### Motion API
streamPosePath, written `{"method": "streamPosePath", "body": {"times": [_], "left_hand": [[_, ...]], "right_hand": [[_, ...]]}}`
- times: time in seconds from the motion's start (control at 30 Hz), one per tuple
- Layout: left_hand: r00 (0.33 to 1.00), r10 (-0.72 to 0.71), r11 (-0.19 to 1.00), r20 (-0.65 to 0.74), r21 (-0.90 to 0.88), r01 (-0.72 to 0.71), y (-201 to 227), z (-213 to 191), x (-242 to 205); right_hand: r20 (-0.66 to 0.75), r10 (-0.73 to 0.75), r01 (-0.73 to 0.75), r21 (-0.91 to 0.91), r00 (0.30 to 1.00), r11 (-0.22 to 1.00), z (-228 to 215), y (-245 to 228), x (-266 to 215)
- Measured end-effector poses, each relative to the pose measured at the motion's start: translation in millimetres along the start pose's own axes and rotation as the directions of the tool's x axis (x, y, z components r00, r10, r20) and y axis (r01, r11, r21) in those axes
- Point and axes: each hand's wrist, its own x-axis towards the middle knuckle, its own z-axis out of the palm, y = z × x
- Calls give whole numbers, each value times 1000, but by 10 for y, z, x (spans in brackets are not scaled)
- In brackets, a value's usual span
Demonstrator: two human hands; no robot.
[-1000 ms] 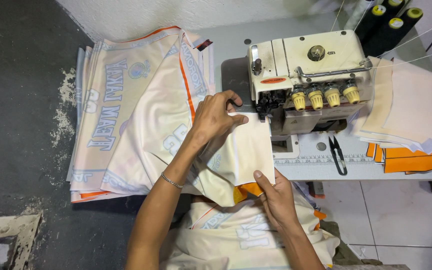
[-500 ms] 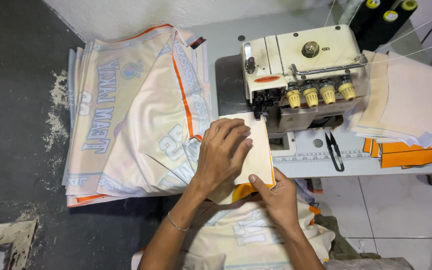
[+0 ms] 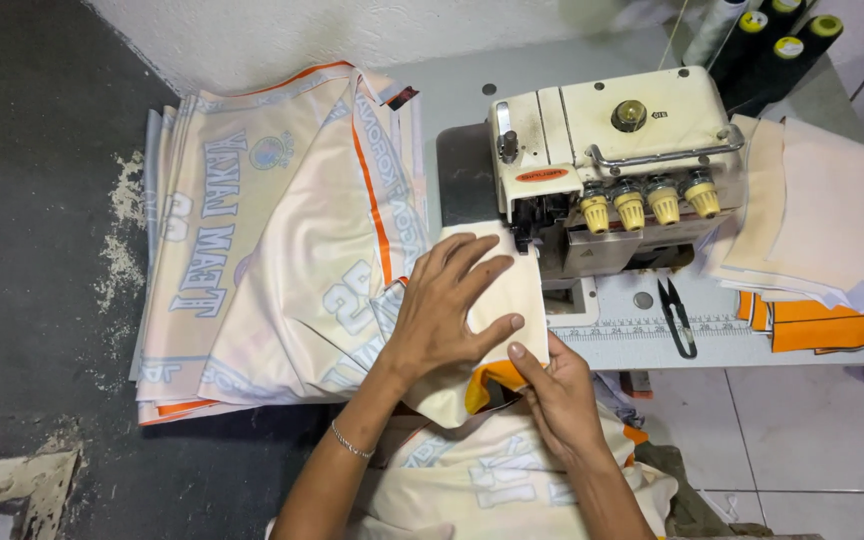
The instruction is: The person is picking up, unfolding, and sewing fabric pieces using an industrial sewing machine.
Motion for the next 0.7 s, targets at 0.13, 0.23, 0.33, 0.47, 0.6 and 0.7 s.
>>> {"method": "streamPosePath", "body": {"times": [0.13, 0.23, 0.33, 0.47, 0.6, 0.7], "left_hand": [[1000, -2, 1000, -2, 7, 2, -223, 108, 119], [999, -23, 1000, 27, -16, 23, -229, 35, 249], [998, -27, 1000, 48, 0, 27, -299, 4, 368], [999, -13, 998, 31, 65, 11, -551, 100, 482], [999, -9, 998, 45, 68, 6, -738, 124, 643], [999, 11, 995, 32, 99, -14, -911, 124, 748]], "right_hand": [[23, -119, 119, 23, 993, 993, -247, 382, 423], [30, -128, 127, 32, 991, 991, -296, 475, 629], [24, -141, 139, 55, 990, 989, -139, 321, 604], [42, -135, 132, 70, 990, 989, -83, 293, 601], [70, -92, 87, 77, 993, 993, -44, 340, 547], [97, -72, 68, 44, 993, 997, 40, 329, 493]]}}
